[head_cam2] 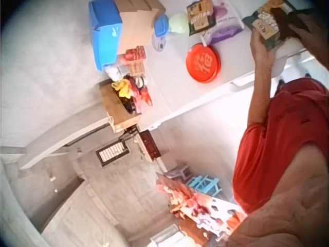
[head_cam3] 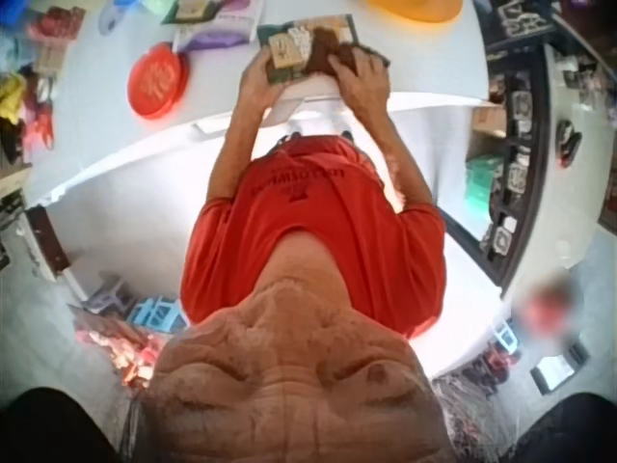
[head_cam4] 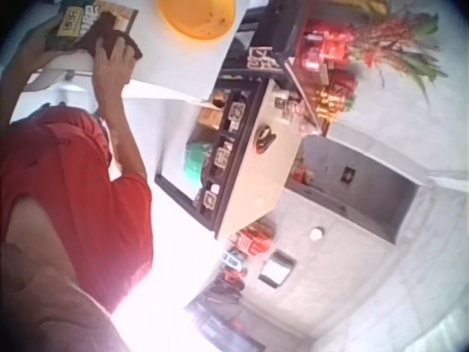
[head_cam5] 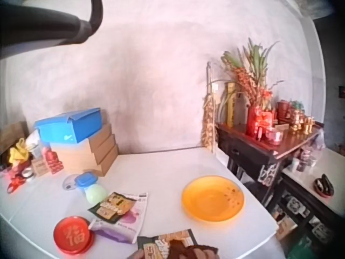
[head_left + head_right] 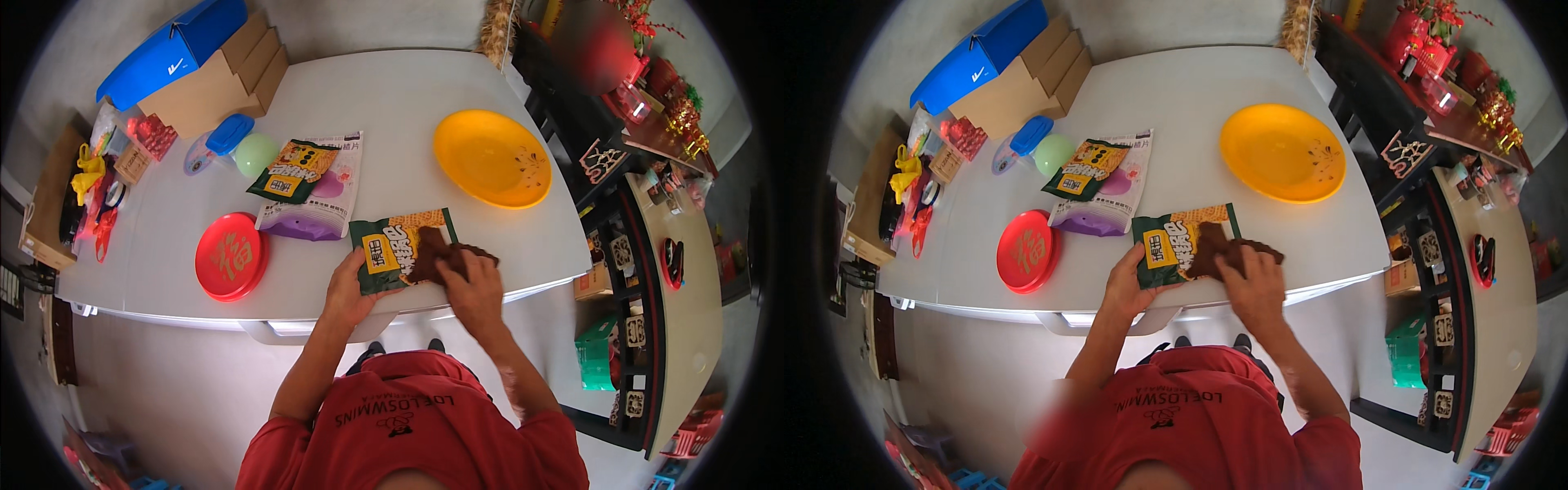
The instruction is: The person wipes the top of a white chest freezer with a dark cloth, moving aside a red plate and snack packets. They then wipe a yellow bowl and place it on the freezer. The person proceeds to wipe several snack packets and a purple box individually before wiping two red plates and placing them on the freezer.
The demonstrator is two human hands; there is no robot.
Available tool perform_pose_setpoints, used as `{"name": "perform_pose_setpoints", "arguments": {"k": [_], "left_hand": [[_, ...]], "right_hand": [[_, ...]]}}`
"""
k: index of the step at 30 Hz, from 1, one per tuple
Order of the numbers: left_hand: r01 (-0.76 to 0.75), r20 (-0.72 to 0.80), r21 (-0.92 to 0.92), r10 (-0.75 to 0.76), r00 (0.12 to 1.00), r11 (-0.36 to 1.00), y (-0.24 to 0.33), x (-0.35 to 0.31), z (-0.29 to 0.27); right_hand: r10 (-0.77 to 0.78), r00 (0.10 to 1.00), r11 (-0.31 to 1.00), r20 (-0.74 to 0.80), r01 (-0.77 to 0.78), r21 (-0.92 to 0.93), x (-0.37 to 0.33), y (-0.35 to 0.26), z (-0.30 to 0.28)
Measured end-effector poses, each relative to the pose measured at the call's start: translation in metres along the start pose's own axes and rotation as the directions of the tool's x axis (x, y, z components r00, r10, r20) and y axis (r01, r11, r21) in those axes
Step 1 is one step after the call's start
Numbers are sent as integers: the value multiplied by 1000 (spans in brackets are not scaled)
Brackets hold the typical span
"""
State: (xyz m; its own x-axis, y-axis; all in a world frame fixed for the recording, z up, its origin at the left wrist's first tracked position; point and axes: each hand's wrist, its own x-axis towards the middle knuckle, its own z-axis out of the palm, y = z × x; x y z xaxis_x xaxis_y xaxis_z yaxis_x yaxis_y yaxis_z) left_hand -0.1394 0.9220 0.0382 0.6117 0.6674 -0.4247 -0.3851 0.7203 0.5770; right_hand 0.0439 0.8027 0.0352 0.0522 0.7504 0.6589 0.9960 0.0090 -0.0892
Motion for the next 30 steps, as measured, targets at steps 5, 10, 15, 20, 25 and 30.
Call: {"name": "perform_pose_setpoints", "arguments": {"k": [5,10,15,20,25,30], "left_hand": [[10,-56,27,-9,998,1000,6,-5,9],[-9,-12,86,10,1000,996,6,-6,7],[16,48,-29,-15,999,999,2,3,-12],[78,40,-19,-77,996,997,7,-3,1],[82,39,-38,-80,996,996,3,1,-5],[85,-33,-26,-86,996,996,6,-2,2]], "right_hand": [[337,938,938,79,-341,55,-3,47,-23],[150,989,920,-9,-137,367,49,-22,-11],[-66,962,887,267,-66,457,89,-61,42],[30,914,933,405,-171,315,99,-39,60],[195,950,965,244,-230,128,69,0,54],[328,933,945,145,-324,-56,30,31,24]]}}
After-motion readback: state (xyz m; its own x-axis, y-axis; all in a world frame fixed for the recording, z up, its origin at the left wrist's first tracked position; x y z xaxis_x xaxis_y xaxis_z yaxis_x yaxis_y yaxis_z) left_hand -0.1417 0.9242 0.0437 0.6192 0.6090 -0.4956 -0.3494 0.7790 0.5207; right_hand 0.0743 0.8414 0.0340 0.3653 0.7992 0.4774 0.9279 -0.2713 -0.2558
